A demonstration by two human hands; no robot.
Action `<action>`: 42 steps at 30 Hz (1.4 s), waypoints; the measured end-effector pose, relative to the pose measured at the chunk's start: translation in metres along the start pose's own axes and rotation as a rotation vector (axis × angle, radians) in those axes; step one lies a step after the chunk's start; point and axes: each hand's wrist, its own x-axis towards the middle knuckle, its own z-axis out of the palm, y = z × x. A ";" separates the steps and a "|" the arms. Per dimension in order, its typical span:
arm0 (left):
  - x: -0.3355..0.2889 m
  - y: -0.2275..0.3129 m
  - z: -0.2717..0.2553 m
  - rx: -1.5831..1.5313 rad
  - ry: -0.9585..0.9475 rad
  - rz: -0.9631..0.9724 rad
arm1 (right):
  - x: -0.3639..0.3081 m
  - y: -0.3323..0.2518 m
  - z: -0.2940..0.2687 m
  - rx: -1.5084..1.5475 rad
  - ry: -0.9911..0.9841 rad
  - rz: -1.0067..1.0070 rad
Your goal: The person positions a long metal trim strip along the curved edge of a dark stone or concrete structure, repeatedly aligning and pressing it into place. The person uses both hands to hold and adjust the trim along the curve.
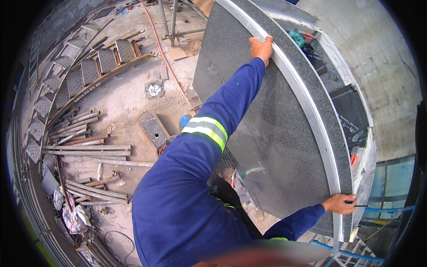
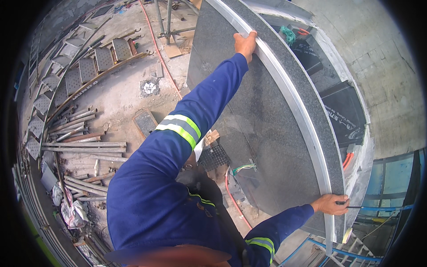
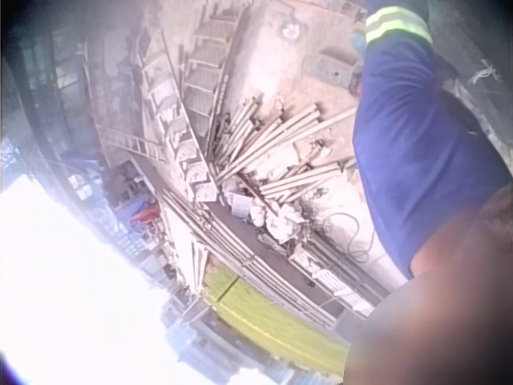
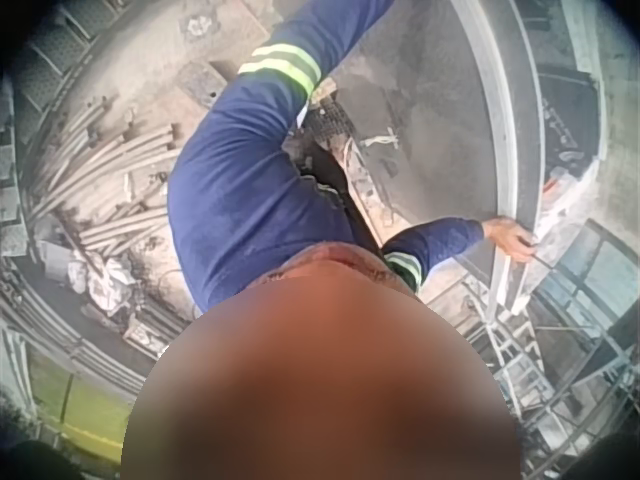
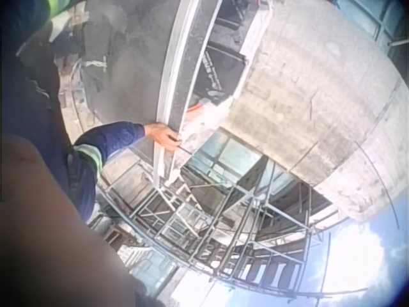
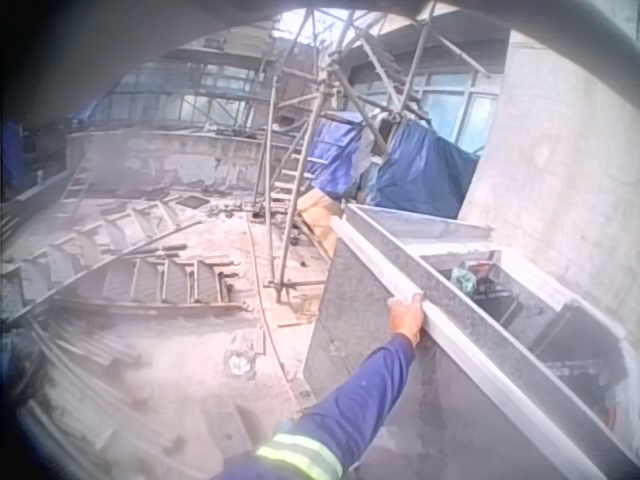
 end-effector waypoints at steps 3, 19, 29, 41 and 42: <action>0.001 -0.001 0.000 -0.045 -0.018 0.009 | 0.000 -0.001 0.001 -0.009 0.013 0.003; -0.143 -0.062 -0.036 0.386 -0.542 0.610 | -0.007 -0.006 0.004 0.068 0.065 -0.008; -0.236 -0.100 -0.004 0.708 -0.562 0.748 | -0.009 -0.005 0.007 0.125 0.065 0.041; -0.229 -0.110 0.004 0.635 -0.542 0.747 | -0.018 -0.006 -0.060 0.250 -0.088 0.120; -0.229 -0.112 0.004 0.636 -0.557 0.723 | -0.026 0.000 -0.076 0.245 -0.104 0.133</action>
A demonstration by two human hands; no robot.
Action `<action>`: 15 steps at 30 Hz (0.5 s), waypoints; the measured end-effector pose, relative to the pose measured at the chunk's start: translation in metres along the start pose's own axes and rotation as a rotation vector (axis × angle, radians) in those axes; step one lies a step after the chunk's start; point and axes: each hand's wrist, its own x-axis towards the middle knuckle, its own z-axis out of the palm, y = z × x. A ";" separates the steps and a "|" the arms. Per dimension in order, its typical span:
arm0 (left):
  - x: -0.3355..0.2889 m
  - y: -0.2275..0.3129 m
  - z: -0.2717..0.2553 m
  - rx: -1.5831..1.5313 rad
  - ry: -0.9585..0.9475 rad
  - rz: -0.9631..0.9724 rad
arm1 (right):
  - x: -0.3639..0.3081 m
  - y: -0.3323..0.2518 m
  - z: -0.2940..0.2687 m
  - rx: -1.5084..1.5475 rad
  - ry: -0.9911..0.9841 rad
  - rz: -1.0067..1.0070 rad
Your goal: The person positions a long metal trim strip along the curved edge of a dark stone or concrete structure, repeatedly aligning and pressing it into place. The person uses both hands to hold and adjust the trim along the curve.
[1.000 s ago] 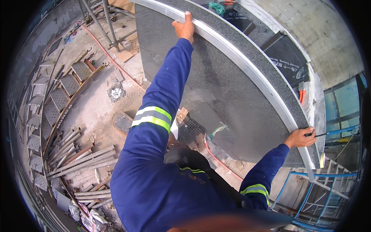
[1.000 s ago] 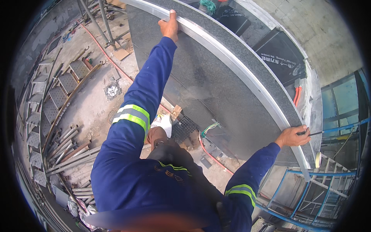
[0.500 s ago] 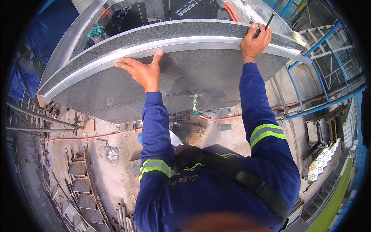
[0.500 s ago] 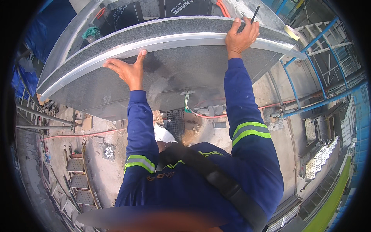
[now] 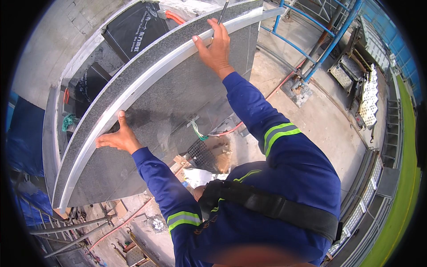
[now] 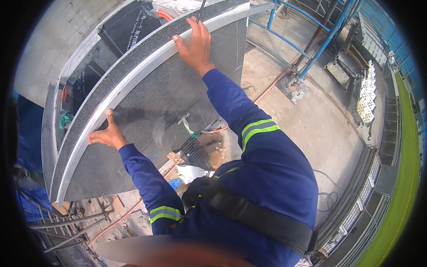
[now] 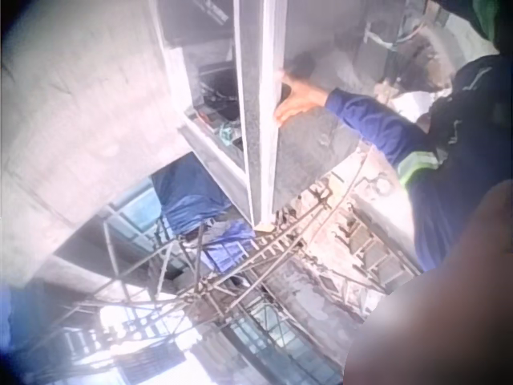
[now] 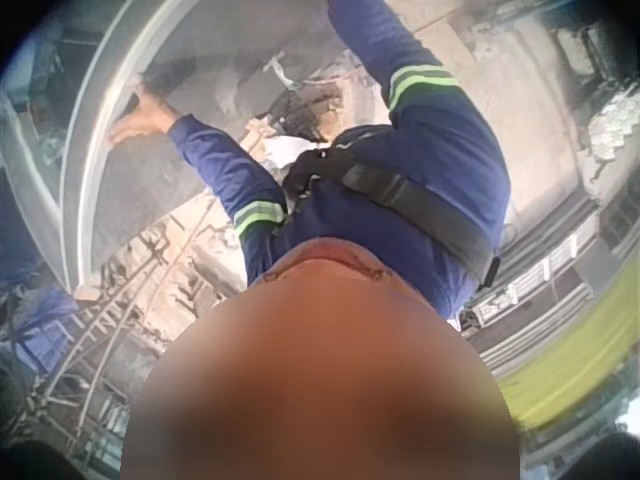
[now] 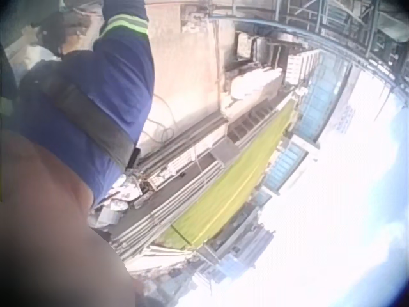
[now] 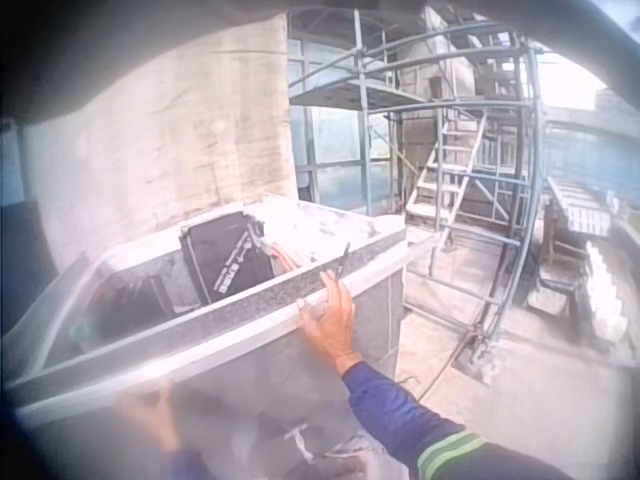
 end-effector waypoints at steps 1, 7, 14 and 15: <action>0.001 -0.001 0.000 0.004 -0.004 -0.001 | -0.009 0.006 -0.019 -0.001 -0.008 -0.011; 0.001 0.009 -0.002 0.048 0.006 0.011 | -0.032 0.070 -0.133 -0.189 -0.053 0.277; -0.010 0.028 -0.019 0.017 -0.062 -0.142 | 0.004 0.037 -0.149 -0.070 -0.115 0.247; -0.014 0.031 -0.020 -0.001 -0.032 -0.124 | 0.012 0.017 -0.133 -0.019 -0.121 0.213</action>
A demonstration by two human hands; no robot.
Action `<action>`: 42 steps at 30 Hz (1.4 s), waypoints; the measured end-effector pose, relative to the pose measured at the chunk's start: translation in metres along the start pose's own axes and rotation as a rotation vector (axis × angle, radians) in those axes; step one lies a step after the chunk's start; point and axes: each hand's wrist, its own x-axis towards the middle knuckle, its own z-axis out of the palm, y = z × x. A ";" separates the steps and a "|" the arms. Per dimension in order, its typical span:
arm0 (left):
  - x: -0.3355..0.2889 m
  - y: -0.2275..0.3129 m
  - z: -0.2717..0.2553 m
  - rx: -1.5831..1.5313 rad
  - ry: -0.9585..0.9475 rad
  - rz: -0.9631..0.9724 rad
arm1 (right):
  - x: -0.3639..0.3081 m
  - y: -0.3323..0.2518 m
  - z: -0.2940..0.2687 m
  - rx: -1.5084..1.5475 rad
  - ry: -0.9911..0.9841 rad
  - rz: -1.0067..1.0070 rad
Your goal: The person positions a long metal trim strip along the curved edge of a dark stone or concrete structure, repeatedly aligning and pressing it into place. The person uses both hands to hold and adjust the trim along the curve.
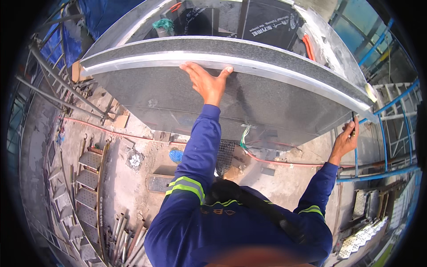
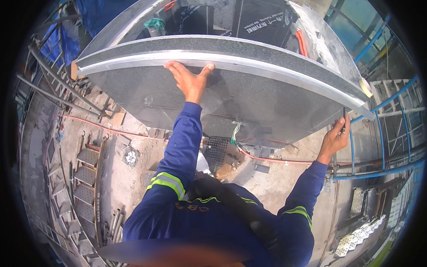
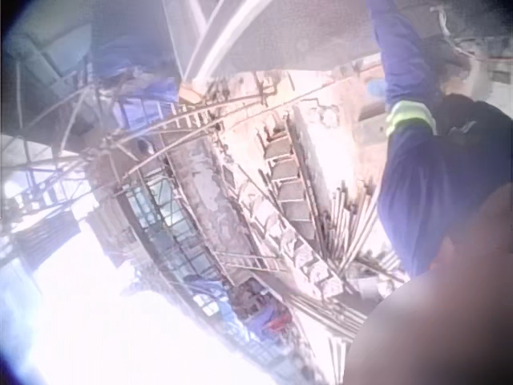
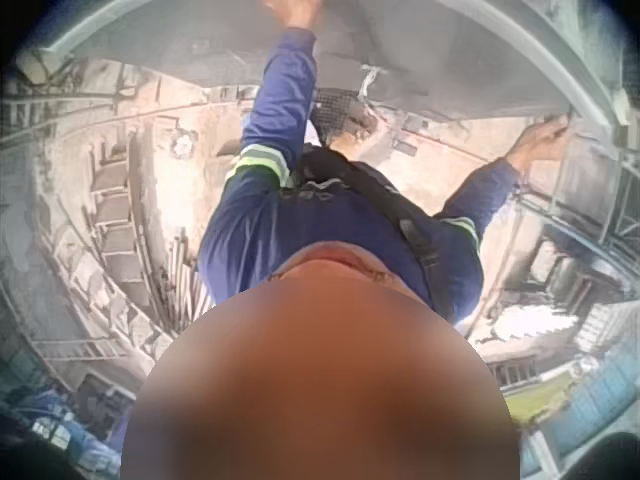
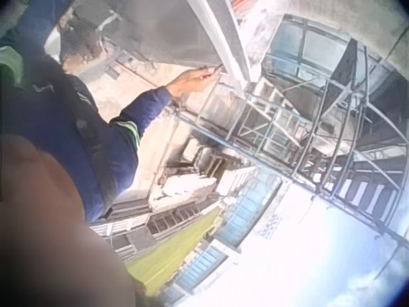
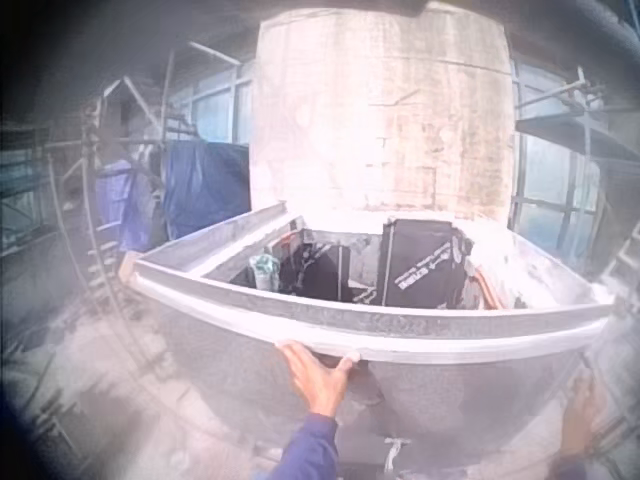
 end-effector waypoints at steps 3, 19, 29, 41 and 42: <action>-0.003 0.005 -0.003 0.001 -0.011 -0.035 | 0.012 -0.077 0.052 0.138 -0.114 -0.381; 0.000 0.004 -0.009 -0.206 -0.050 0.027 | -0.151 -0.551 0.397 0.848 -0.933 -1.517; -0.002 -0.001 0.013 -0.303 0.169 0.091 | -0.310 -0.688 0.549 0.777 -0.867 -1.687; -0.001 -0.006 0.007 -0.362 0.021 0.141 | -0.364 -0.748 0.618 0.457 -0.782 -1.857; -0.002 -0.006 0.006 -0.370 0.034 0.142 | -0.365 -0.752 0.617 0.418 -0.792 -1.862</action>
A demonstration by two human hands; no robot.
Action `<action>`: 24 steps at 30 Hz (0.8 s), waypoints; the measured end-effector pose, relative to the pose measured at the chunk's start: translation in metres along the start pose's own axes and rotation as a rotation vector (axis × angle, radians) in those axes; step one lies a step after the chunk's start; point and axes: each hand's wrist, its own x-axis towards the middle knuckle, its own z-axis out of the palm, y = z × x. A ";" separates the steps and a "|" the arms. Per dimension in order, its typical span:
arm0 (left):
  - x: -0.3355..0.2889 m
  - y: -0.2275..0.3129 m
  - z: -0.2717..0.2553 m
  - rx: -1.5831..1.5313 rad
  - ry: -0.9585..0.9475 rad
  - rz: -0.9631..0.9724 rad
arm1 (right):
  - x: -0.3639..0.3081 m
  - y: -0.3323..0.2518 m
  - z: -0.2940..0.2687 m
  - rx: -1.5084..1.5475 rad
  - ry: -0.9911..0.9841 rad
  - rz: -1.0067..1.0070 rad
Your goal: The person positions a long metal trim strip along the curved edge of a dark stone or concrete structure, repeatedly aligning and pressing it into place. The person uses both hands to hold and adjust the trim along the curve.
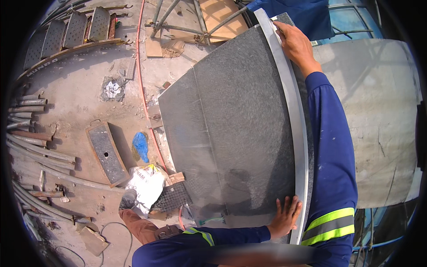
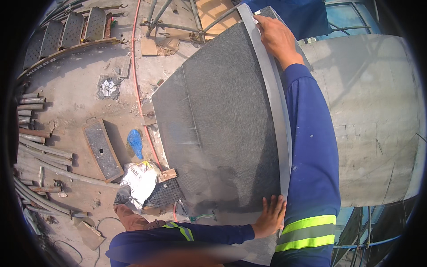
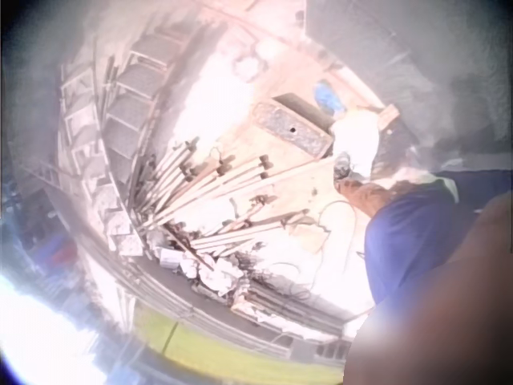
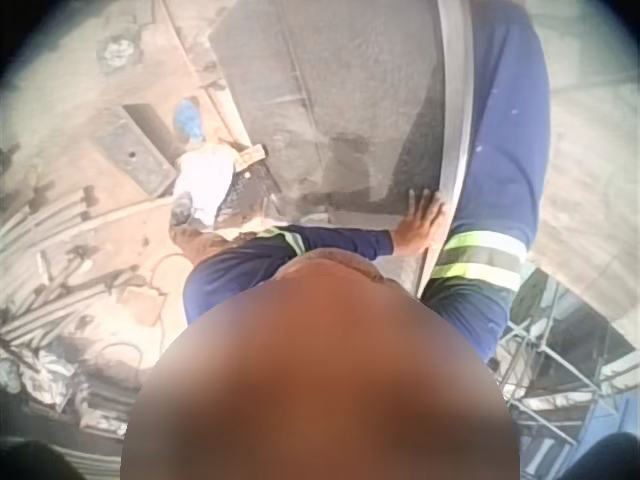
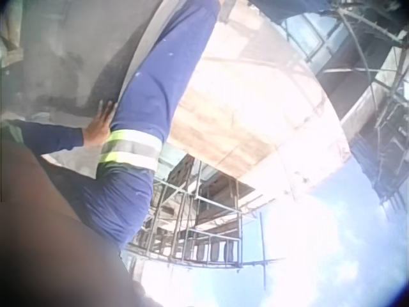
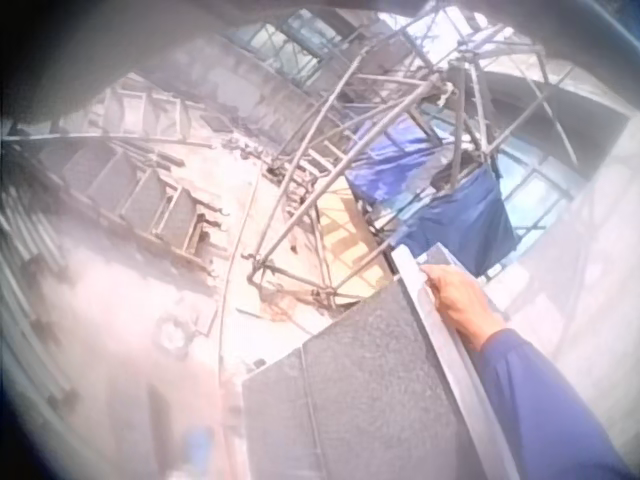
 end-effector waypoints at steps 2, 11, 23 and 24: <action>0.000 0.001 -0.001 -0.012 0.019 0.003 | 0.006 -0.001 -0.002 -0.021 -0.027 -0.005; -0.001 0.001 -0.001 0.000 0.065 0.006 | 0.012 -0.014 -0.034 -0.188 -0.161 -0.087; 0.002 0.006 -0.002 -0.077 -0.158 -0.138 | -0.148 -0.046 -0.150 -0.211 -0.356 -0.130; 0.002 0.007 -0.004 -0.050 -0.132 -0.131 | -0.171 -0.050 -0.161 -0.193 -0.377 -0.088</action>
